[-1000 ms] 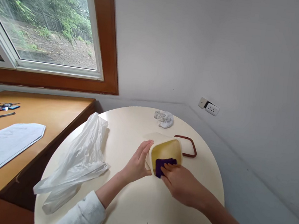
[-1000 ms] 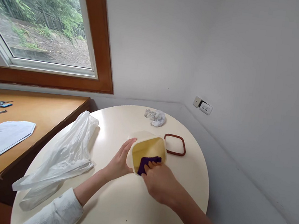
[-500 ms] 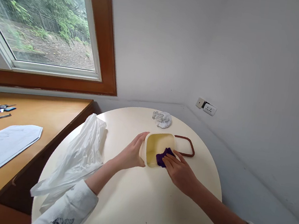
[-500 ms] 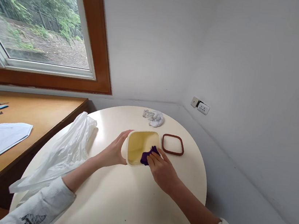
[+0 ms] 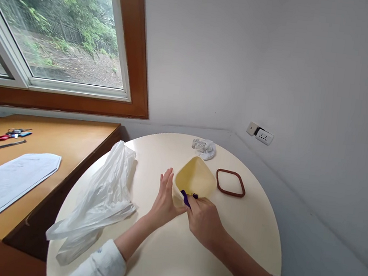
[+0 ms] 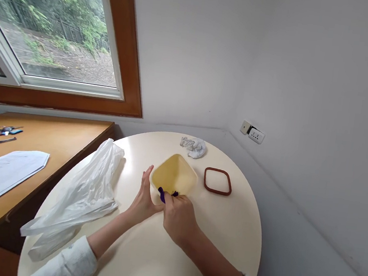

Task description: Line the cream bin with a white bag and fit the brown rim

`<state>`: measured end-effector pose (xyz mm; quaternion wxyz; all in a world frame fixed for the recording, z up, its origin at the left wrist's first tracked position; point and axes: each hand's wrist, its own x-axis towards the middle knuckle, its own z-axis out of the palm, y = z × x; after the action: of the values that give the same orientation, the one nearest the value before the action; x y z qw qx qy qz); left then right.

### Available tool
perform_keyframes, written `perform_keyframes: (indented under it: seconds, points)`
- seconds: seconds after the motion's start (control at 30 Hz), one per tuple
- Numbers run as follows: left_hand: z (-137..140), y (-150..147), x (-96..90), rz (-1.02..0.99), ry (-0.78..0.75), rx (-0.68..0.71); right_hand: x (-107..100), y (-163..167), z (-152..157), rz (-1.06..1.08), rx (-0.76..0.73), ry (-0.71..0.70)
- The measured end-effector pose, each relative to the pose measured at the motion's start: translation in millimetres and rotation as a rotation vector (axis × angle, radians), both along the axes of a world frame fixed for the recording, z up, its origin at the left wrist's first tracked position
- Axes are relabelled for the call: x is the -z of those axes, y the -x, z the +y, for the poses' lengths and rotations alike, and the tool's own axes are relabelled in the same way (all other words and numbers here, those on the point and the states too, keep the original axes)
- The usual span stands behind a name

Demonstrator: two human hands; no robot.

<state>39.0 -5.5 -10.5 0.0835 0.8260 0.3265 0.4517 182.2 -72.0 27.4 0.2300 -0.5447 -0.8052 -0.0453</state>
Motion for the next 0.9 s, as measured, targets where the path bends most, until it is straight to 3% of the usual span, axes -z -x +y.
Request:
perform_keyframes:
  seconds: [0.13, 0.3, 0.43, 0.53, 0.63, 0.8, 0.9]
  points:
    - [6.8, -6.4, 10.2, -0.060, -0.085, -0.034, 0.9, 14.7, 0.3, 0.092, -0.015, 0.035]
    - [18.6, -1.5, 7.5, -0.088, -0.141, 0.025, -11.3, 11.9, -6.1, 0.186, -0.117, 0.116]
    - [23.1, 8.7, 2.6, -0.044, -0.143, 0.114, -28.4, -7.5, -15.7, 0.028, -0.272, 0.238]
    - [22.9, 11.2, -0.8, -0.003, -0.150, 0.160, -37.6, -19.4, -15.9, -0.176, -0.242, 0.310]
    - [21.1, 9.3, -3.6, 0.013, -0.141, 0.168, -41.8, -21.5, -2.5, -0.230, -0.193, 0.423]
    - [19.8, 8.2, -6.9, 0.034, -0.083, 0.200, -34.0, -9.8, 40.4, -0.058, -0.240, 0.765]
    - [20.2, 8.3, -6.2, 0.058, -0.077, 0.216, -25.0, -1.3, 59.8, -0.071, -0.272, 0.741]
